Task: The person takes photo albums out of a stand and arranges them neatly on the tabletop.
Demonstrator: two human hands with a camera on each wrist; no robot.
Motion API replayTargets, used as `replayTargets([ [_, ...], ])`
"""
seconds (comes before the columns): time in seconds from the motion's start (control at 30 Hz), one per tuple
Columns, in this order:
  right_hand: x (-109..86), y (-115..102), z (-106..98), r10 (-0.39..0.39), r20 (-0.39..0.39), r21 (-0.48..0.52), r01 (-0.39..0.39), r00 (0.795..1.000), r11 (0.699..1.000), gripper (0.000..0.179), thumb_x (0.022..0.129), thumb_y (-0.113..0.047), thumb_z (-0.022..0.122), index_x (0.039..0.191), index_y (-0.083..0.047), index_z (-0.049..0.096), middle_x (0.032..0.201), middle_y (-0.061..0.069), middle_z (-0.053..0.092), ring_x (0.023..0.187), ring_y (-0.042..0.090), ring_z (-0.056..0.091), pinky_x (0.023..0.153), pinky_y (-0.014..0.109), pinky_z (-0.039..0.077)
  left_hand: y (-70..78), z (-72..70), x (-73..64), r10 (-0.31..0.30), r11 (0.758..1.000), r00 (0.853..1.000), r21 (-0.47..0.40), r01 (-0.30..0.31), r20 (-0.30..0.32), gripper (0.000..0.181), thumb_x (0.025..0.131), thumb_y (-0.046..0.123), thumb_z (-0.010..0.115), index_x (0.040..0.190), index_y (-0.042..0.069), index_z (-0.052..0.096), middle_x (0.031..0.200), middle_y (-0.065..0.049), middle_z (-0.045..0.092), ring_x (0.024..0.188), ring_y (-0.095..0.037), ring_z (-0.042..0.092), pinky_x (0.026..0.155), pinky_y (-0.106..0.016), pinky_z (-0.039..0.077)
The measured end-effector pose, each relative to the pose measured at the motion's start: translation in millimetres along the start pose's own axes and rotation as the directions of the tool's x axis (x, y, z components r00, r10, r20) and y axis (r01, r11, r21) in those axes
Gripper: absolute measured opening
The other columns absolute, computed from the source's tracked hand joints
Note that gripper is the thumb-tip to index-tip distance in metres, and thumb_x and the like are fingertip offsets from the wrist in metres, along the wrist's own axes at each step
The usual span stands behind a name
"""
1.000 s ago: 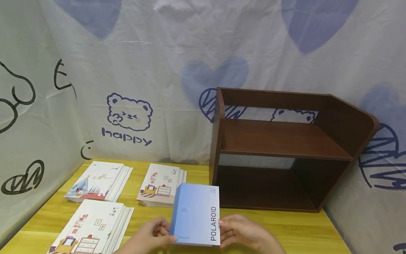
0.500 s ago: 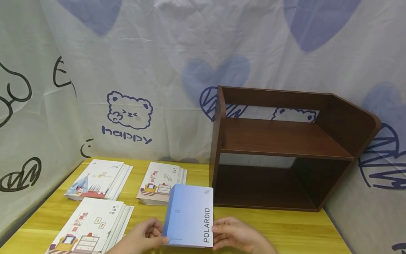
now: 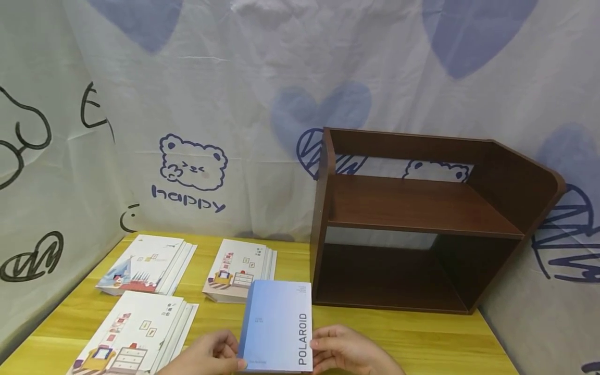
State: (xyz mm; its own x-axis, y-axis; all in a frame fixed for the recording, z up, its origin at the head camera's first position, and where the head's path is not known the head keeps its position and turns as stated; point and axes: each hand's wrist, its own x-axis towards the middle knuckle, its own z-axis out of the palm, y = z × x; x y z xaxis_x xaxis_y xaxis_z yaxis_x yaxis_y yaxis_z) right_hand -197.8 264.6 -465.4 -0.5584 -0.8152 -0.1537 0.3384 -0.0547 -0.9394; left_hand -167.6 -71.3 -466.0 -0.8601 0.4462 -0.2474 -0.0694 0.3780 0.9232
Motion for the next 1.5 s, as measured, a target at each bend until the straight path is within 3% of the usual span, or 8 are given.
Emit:
replayTargets([
  [0.73,2.6,9,-4,0.138,-0.009,0.105,-0.136,0.990,0.985,0.026,0.103,-0.015,0.045,0.118,-0.012,0.066,0.110,-0.001,0.072,0.095,0.008,0.067,0.088,0.021,0.055,-7.3,1.1,-0.6,-0.071,0.997,0.997,-0.006,0.072,0.037,0.037,0.085,0.037,0.073,0.096,0.005,0.059,0.079,-0.004,0.061,0.069,-0.015,0.056,0.062,-0.029,0.046],
  [1.5,8.2,20,-9,0.104,0.037,0.101,-0.107,0.994,0.989,0.031,0.105,-0.012,0.039,0.122,-0.006,0.064,0.113,0.003,0.072,0.100,0.011,0.069,0.090,0.023,0.055,-11.7,5.0,1.5,-0.120,0.993,0.992,-0.018,0.120,0.033,0.036,0.087,0.039,0.071,0.087,0.004,0.063,0.072,-0.001,0.060,0.064,-0.013,0.056,0.060,-0.028,0.049],
])
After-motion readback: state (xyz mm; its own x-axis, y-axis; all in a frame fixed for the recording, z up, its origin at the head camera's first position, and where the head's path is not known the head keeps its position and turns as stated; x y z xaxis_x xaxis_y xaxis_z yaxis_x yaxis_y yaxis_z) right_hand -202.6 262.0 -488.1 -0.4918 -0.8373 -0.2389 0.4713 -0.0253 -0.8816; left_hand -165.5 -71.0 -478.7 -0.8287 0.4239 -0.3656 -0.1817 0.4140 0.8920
